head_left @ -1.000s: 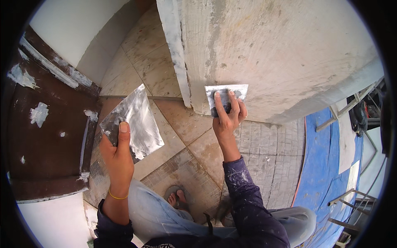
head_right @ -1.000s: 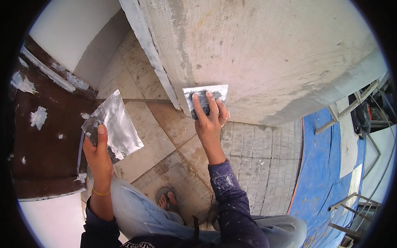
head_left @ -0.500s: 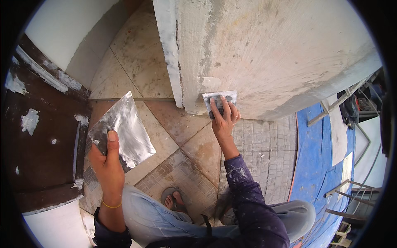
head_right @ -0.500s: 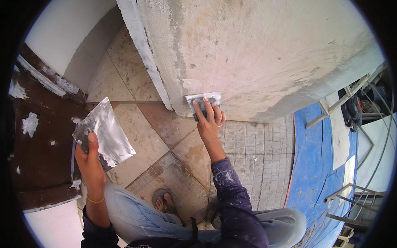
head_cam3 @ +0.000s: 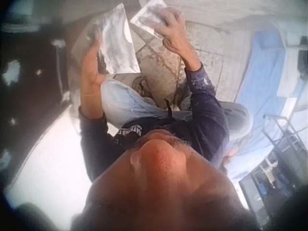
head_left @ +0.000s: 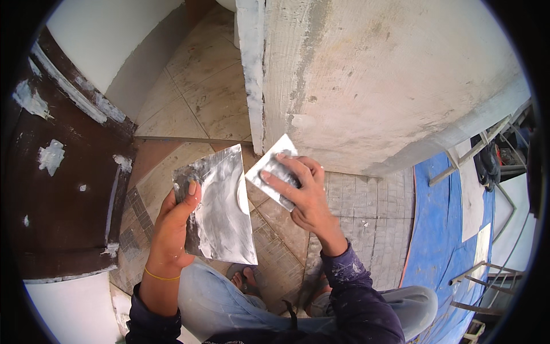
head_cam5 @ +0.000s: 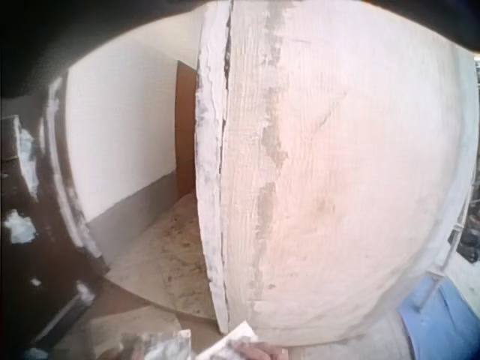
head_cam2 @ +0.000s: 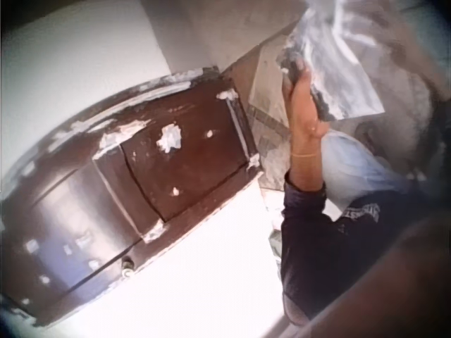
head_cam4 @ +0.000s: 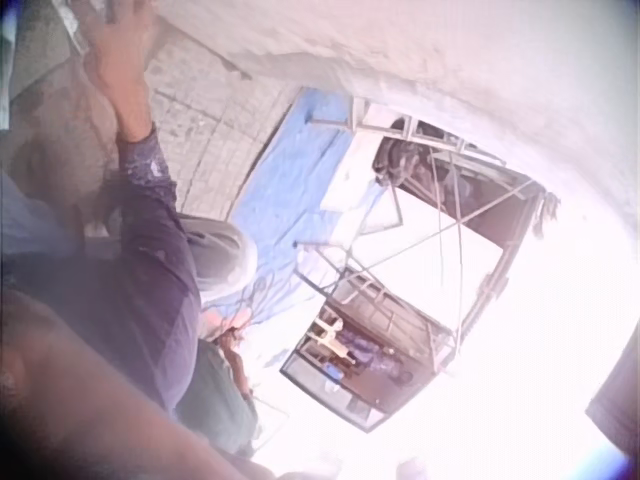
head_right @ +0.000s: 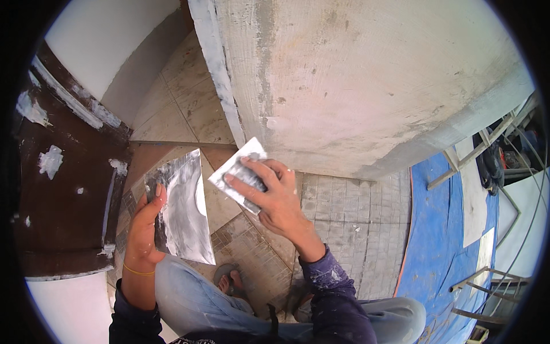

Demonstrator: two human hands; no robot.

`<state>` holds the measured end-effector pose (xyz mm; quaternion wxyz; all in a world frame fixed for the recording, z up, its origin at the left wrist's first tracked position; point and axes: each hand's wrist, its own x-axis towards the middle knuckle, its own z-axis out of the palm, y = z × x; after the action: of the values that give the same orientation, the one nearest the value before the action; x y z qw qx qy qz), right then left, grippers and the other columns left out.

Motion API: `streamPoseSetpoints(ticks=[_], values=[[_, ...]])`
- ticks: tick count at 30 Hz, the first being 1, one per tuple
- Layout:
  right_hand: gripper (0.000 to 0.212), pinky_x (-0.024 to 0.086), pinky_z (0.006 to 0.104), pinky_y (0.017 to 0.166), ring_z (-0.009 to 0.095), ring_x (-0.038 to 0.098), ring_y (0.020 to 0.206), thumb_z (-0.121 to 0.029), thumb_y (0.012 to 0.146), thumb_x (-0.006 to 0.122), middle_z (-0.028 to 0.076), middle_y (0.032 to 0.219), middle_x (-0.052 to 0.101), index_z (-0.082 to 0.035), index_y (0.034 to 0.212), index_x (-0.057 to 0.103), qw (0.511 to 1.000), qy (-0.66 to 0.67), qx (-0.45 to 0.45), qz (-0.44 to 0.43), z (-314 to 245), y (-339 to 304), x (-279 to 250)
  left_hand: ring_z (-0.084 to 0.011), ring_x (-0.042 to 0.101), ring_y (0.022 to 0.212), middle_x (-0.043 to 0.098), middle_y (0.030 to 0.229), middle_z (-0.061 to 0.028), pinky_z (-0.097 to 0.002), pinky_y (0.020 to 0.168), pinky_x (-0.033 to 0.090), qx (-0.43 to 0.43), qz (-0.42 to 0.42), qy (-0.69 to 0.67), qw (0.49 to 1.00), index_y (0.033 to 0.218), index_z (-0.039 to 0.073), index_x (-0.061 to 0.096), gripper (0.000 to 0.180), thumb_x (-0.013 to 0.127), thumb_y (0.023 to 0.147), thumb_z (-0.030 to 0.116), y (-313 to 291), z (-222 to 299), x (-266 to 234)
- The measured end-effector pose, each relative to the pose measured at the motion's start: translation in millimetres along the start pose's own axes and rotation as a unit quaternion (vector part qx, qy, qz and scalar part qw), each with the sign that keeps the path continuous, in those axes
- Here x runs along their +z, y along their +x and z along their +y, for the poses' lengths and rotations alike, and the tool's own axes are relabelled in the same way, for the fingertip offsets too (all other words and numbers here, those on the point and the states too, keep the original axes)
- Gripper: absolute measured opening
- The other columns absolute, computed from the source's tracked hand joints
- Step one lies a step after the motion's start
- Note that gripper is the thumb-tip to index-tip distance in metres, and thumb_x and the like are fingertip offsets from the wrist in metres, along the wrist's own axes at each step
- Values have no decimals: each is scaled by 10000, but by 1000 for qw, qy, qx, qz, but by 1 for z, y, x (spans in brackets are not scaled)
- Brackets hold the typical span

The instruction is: The person applies white plaster to a wall using a trowel and a smaller putty knife, smoothing the surface along the lower section and near a door frame. They repeatedly scoop plaster from a board and spread it onto the wall.

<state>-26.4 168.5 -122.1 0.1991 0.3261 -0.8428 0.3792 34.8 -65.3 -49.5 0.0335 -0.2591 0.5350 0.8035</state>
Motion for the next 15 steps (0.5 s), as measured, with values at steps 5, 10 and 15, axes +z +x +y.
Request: streamPoseSetpoints(ticks=[5,10,15], values=[[640,393,414,958,300,459,1211,-10,749,661,21,1407,498,-348,1291,623,995,-85,3,-43,-13,9,-29,-62,474,718,594,805,16,-256,627,403,244,-16,285,927,972,1,622,298,611,981,298,-4,-2,6],[718,424,408,930,256,471,1228,-28,713,691,-8,1391,503,-376,1330,578,973,-131,-54,-182,-33,7,-33,-69,488,788,607,883,-1,-242,709,410,303,46,321,896,983,-6,617,282,610,981,276,-7,-3,9],[724,361,418,975,260,453,1219,27,704,659,14,1398,497,-348,1320,600,965,-256,22,49,6,12,-25,-59,484,835,601,950,3,-217,740,398,366,90,270,886,1032,-12,602,261,584,999,246,-1,-1,-3]])
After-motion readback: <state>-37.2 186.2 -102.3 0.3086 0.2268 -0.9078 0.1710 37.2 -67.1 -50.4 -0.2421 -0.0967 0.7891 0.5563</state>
